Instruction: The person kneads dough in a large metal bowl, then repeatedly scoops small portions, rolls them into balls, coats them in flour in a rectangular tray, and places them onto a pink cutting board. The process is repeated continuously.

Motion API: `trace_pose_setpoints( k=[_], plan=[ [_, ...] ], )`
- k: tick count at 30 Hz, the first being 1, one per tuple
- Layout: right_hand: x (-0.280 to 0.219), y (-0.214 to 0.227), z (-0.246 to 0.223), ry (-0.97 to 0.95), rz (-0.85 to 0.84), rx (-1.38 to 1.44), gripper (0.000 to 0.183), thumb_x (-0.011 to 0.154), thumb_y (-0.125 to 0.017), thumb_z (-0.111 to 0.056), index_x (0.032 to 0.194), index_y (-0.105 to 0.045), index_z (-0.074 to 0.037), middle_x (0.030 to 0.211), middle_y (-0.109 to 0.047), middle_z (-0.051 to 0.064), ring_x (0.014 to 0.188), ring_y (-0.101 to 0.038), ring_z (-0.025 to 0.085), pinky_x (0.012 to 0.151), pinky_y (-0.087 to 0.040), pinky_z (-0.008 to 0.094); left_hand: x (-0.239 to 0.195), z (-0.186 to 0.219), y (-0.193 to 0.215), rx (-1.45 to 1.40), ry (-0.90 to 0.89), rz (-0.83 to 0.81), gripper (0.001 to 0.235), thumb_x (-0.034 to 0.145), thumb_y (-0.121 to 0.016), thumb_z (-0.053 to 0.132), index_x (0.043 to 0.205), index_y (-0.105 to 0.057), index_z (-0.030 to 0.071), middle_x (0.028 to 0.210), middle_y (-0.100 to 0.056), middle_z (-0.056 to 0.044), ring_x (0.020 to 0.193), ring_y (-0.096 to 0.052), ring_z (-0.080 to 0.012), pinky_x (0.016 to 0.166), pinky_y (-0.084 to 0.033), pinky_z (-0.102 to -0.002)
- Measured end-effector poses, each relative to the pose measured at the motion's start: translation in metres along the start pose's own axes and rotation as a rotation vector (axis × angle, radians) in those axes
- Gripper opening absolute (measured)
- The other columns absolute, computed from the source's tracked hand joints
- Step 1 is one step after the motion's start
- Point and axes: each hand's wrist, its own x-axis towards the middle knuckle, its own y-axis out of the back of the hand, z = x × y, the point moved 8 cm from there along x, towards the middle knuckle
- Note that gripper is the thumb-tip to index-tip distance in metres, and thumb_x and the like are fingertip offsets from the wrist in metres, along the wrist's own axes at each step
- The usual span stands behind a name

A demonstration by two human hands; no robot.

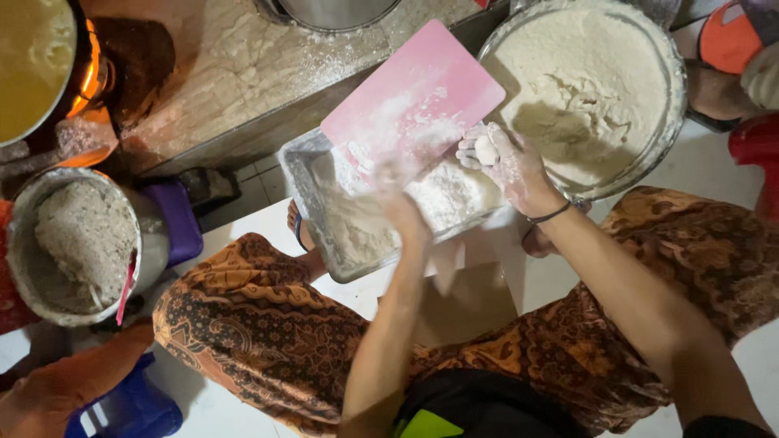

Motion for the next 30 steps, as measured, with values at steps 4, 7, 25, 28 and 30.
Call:
trace_pose_setpoints(
  k=[4, 7, 25, 28, 30],
  plan=[
    [0.000, -0.001, -0.002, -0.016, -0.009, 0.121, 0.015, 0.098, -0.061, -0.019, 0.088, -0.065, -0.009, 0.072, -0.064, 0.002, 0.063, -0.064, 0.012, 0.067, -0.062, 0.035, 0.044, 0.129, 0.009, 0.360, -0.612, 0.145, 0.060, 0.091, -0.070, 0.025, 0.139, -0.035, 0.017, 0.137, -0.042, -0.015, 0.127, -0.044, -0.0369, 0.108, -0.039, -0.048],
    [0.024, 0.011, -0.002, 0.244, -0.087, -0.342, 0.026, 0.103, -0.051, -0.024, 0.093, -0.067, -0.007, 0.082, -0.065, 0.009, 0.079, -0.064, 0.019, 0.073, -0.057, 0.038, 0.078, 0.094, -0.007, 0.077, -0.138, -0.274, 0.058, 0.101, -0.056, 0.032, 0.153, -0.030, 0.029, 0.151, -0.040, -0.017, 0.137, -0.043, -0.0375, 0.113, -0.037, -0.054],
    [-0.087, -0.079, -0.033, 1.619, -0.220, -1.565, 0.030, 0.090, -0.064, -0.012, 0.118, -0.070, 0.000, 0.127, -0.065, 0.020, 0.125, -0.059, 0.035, 0.109, -0.046, 0.045, 0.050, 0.079, 0.014, 0.152, -0.347, -0.215, 0.037, 0.101, -0.049, 0.049, 0.126, -0.059, 0.025, 0.087, -0.066, -0.008, 0.070, -0.062, -0.0174, 0.066, -0.056, -0.029],
    [-0.092, -0.071, -0.051, 1.583, -0.059, -1.613, 0.038, 0.092, -0.066, -0.010, 0.127, -0.066, 0.004, 0.128, -0.064, 0.025, 0.122, -0.060, 0.038, 0.105, -0.047, 0.047, 0.023, 0.093, 0.009, 0.145, -0.357, -0.246, 0.033, 0.099, -0.050, 0.049, 0.119, -0.058, 0.024, 0.087, -0.065, -0.003, 0.075, -0.060, -0.0157, 0.072, -0.048, -0.030],
    [-0.099, -0.076, -0.053, 1.537, 0.020, -1.664, 0.043, 0.094, -0.066, -0.014, 0.133, -0.063, 0.004, 0.129, -0.063, 0.025, 0.120, -0.061, 0.038, 0.103, -0.048, 0.049, 0.014, 0.092, -0.003, 0.180, -0.409, -0.228, 0.029, 0.099, -0.050, 0.046, 0.115, -0.059, 0.023, 0.084, -0.061, 0.005, 0.077, -0.054, -0.0111, 0.075, -0.038, -0.026]
  ],
)
